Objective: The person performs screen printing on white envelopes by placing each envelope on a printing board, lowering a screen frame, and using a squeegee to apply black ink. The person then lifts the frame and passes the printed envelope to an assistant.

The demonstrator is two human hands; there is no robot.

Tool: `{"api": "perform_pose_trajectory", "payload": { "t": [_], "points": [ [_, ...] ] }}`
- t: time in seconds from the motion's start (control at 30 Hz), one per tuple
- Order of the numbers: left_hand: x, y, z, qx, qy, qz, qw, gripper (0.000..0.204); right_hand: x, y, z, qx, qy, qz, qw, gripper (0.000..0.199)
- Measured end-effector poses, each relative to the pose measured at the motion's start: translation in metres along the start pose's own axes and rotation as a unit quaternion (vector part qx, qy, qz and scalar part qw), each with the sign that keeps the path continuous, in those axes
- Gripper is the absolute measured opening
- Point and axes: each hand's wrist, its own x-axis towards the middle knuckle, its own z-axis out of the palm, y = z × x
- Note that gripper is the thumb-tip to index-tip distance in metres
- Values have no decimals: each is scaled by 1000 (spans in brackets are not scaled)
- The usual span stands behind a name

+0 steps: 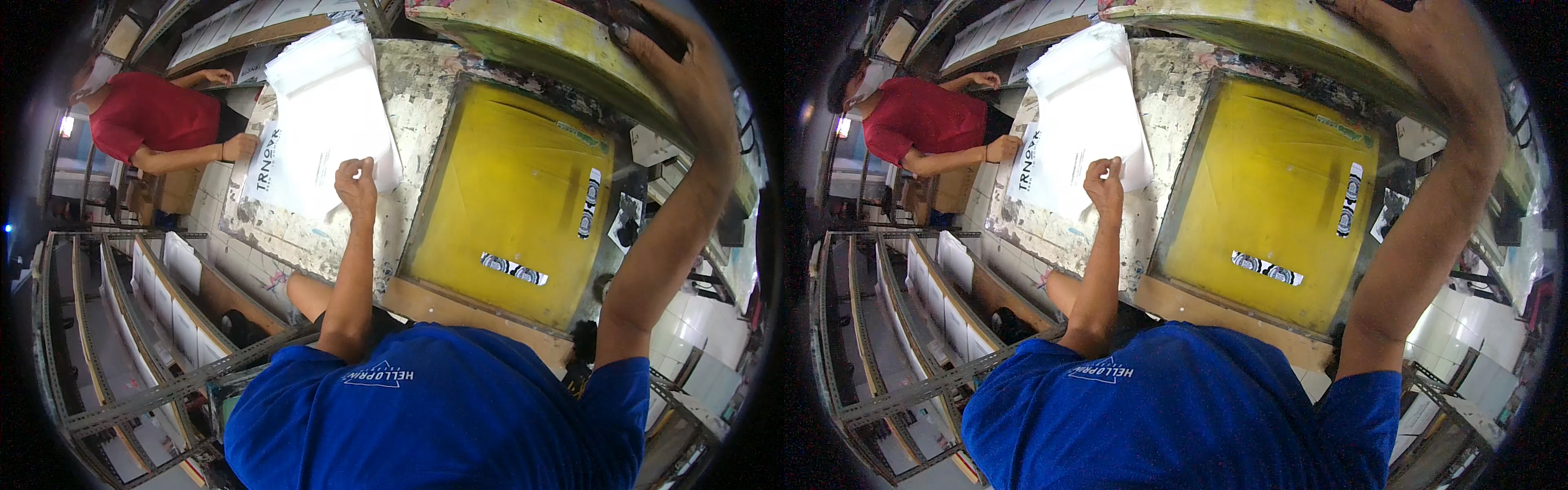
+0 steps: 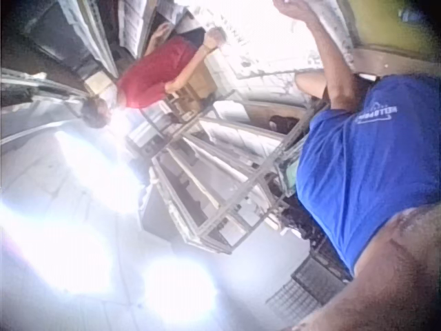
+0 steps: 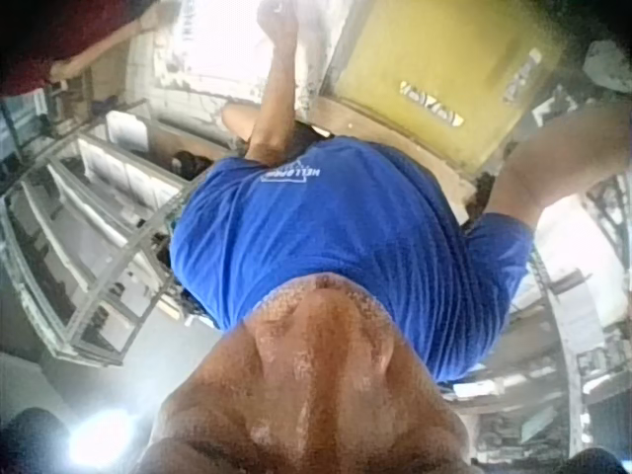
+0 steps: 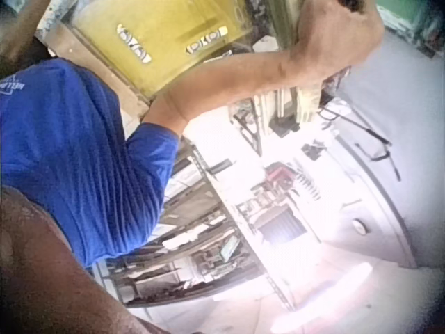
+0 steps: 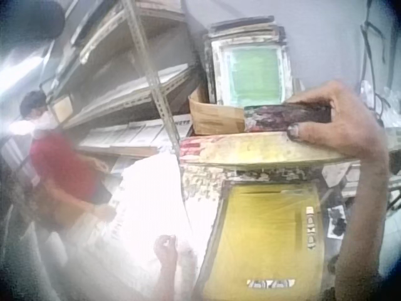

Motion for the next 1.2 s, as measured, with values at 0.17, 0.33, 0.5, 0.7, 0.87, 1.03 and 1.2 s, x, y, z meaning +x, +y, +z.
{"api": "perform_pose_trajectory", "payload": {
  "t": [0.17,0.33,0.5,0.7,0.87,1.03,1.2],
  "points": [
    [17,21,-4,-32,-19,-75,997,17,1,16,2,27,27,-48,998,44],
    [15,38,-17,-6,27,97,995,7,5,3,1,-9,4,-35,999,42],
    [-30,81,-29,97,-296,137,940,23,-6,1,-2,-14,42,-62,997,41],
    [-69,27,1,270,-370,209,864,55,-1,10,0,-23,12,-8,1000,38],
    [-96,47,74,197,-422,273,841,68,-1,12,-4,-75,12,-20,997,37],
    [-119,87,140,135,-482,328,801,71,-4,10,-3,-148,38,-70,986,37],
    [-149,116,167,119,-528,362,759,72,-3,20,-7,-59,27,-63,996,33]
  ]
}}
